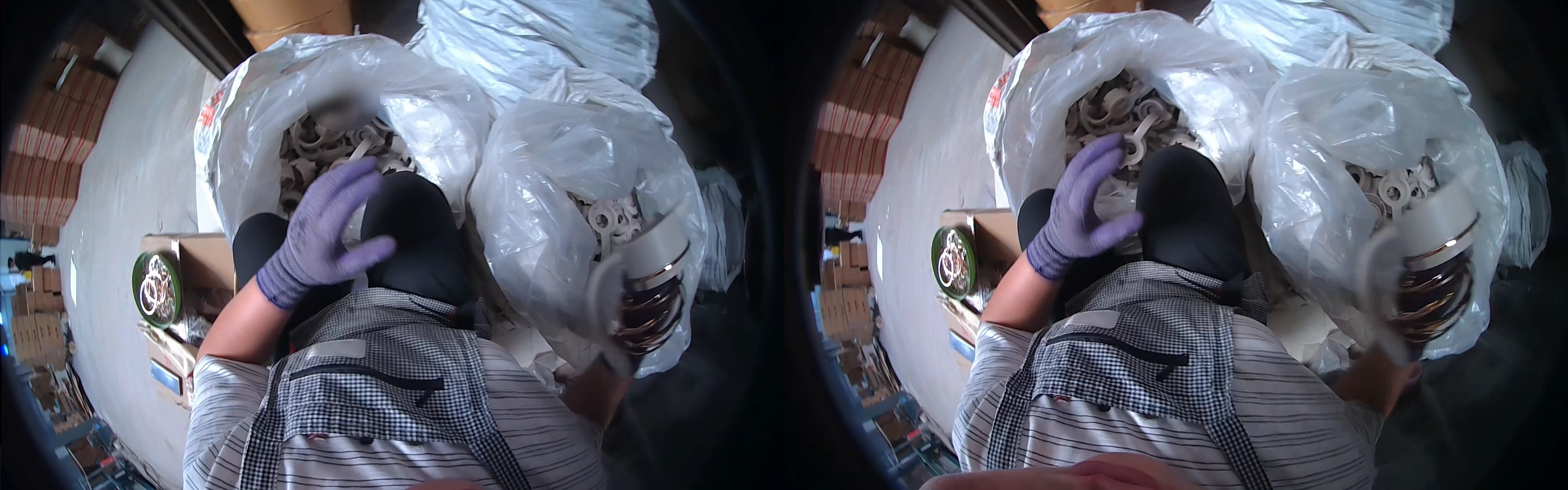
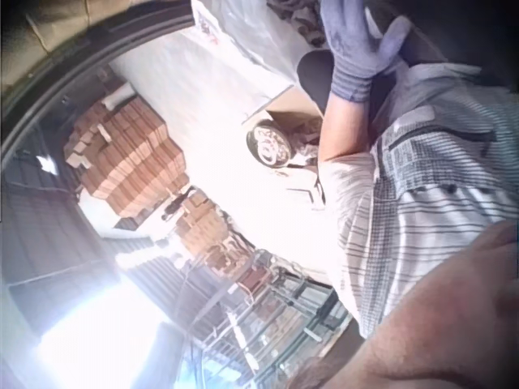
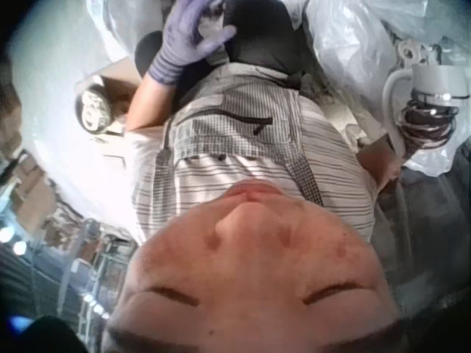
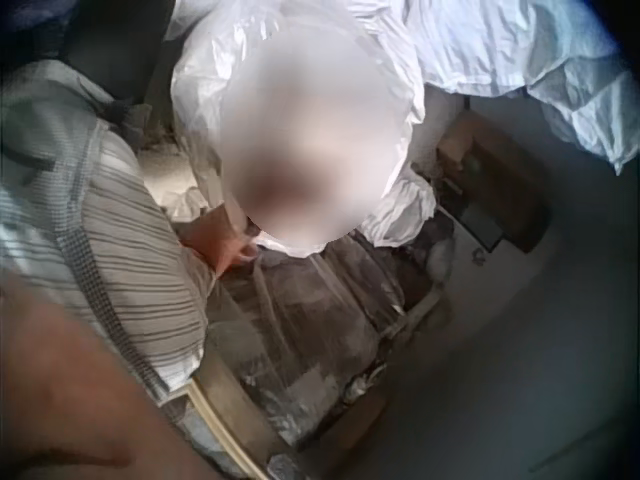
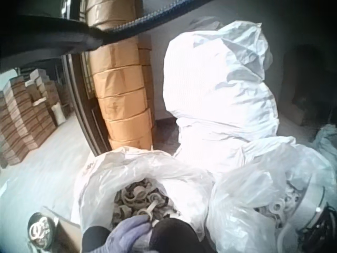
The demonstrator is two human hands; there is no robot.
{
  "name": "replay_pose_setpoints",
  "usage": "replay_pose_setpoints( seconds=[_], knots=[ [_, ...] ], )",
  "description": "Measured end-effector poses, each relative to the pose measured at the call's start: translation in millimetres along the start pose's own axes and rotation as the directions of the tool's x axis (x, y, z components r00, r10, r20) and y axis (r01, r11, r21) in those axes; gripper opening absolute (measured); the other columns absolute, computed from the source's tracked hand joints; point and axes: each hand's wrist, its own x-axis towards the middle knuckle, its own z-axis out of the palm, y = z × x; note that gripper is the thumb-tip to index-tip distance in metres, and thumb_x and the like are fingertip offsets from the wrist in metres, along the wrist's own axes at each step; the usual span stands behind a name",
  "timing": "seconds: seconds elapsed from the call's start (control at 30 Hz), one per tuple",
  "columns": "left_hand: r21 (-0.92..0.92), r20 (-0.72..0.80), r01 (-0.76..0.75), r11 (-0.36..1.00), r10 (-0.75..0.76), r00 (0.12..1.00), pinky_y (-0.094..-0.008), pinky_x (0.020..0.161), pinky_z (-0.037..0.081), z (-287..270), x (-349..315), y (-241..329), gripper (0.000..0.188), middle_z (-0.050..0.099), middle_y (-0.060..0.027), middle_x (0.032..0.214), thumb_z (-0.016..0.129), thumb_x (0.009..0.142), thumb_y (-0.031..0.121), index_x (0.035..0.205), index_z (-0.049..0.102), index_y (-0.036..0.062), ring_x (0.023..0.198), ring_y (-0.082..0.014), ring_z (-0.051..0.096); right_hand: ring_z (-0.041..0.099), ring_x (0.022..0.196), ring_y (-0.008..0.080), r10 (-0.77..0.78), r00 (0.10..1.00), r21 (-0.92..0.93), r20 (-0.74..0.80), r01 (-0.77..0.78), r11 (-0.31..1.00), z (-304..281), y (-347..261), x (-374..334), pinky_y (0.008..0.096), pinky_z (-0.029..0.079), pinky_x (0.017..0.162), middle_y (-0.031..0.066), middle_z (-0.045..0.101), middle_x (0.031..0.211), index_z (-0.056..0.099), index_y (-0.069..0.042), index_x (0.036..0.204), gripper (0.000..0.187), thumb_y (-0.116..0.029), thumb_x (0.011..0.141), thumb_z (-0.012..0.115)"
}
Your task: The person sits on the floor and repeatedly picks up white plastic hooks from a large bag, then inserts copper wire rings into the central hole of each hook. The person handles the items one at a time and places the assembled units back into the bag.
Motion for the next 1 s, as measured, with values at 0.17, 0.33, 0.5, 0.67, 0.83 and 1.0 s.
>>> replay_pose_setpoints(
  seconds=[0.17,0.33,0.5,0.67,0.83,1.0],
  knots=[
    [0.08,-0.084,0.36,0.929,-0.354,0.932,-0.0431,0.109,0.046,1.6,-43.9,-68.5,0.069,0.056,-0.0241,0.139,0.082,0.083,0.024,0.14,0.052,-0.0011,0.13,-0.0392,0.055,0.068,0.108,0.0322,0.025,0.931,0.686,0.364,-0.286,0.669,79.1,74.4,-70.2,0.0401,0.057,0.091,0.0204,0.067,0.119,0.055,0.001,0.138,0.042,-0.022,0.103,0.054],
    [0.208,0.127,0.718,0.664,-0.746,0.654,-0.0383,0.107,0.048,11.4,-68.4,-145.6,0.069,0.06,-0.0206,0.136,0.077,0.089,0.037,0.143,0.052,0.001,0.124,-0.0324,0.061,0.066,0.109,0.023,0.192,0.643,0.671,0.741,-0.709,-0.218,47.6,62.7,-3.8,0.0324,0.051,0.096,0.0174,0.067,0.125,0.048,-0.001,0.151,0.056,-0.028,0.101,0.051],
    [0.408,0.509,0.731,0.546,-0.801,0.315,-0.0438,0.104,0.049,72.8,-35.1,-215.7,0.075,0.068,-0.0241,0.126,0.074,0.08,0.055,0.133,0.063,0.0036,0.12,-0.038,0.064,0.055,0.081,0.0149,0.073,0.673,0.336,0.736,-0.269,-0.903,-75.5,14.5,141.6,0.0275,0.046,0.071,0.017,0.065,0.115,0.05,0.001,0.145,0.048,-0.024,0.104,0.047],
    [0.418,0.446,0.73,0.541,-0.822,0.354,-0.0438,0.109,0.047,162.9,-20.6,-286.0,0.081,0.063,-0.0263,0.133,0.076,0.079,0.051,0.138,0.056,-0.0022,0.125,-0.0378,0.061,0.037,0.049,0.0067,-0.46,0.804,-0.672,0.376,-0.106,-0.733,-133.7,-108.3,190.0,0.0241,0.035,0.046,0.0146,0.065,0.095,0.054,0.001,0.136,0.039,-0.023,0.109,0.038],
    [0.601,0.304,0.66,0.451,-0.893,0.333,-0.0472,0.11,0.046,209.5,-59.3,-309.9,0.072,0.065,-0.0216,0.131,0.076,0.083,0.04,0.142,0.051,0.0085,0.128,-0.0387,0.058,0.03,0.04,0.0019,-0.621,0.683,-0.626,0.385,-0.301,-0.719,-128.0,-151.0,201.8,0.0209,0.032,0.039,0.0139,0.065,0.089,0.052,0.002,0.14,0.04,-0.019,0.111,0.035],
    [0.376,0.227,0.814,0.442,-0.896,0.382,-0.0441,0.103,0.051,153.4,16.3,-286.9,0.055,0.065,-0.0215,0.128,0.074,0.084,0.027,0.133,0.059,0.0098,0.12,-0.0361,0.064,0.031,0.044,0.0009,-0.561,0.691,-0.444,0.455,-0.37,-0.816,-119.4,-155.8,199.9,0.0193,0.035,0.045,0.0128,0.064,0.093,0.051,0.003,0.142,0.04,-0.017,0.111,0.035]
  ],
)
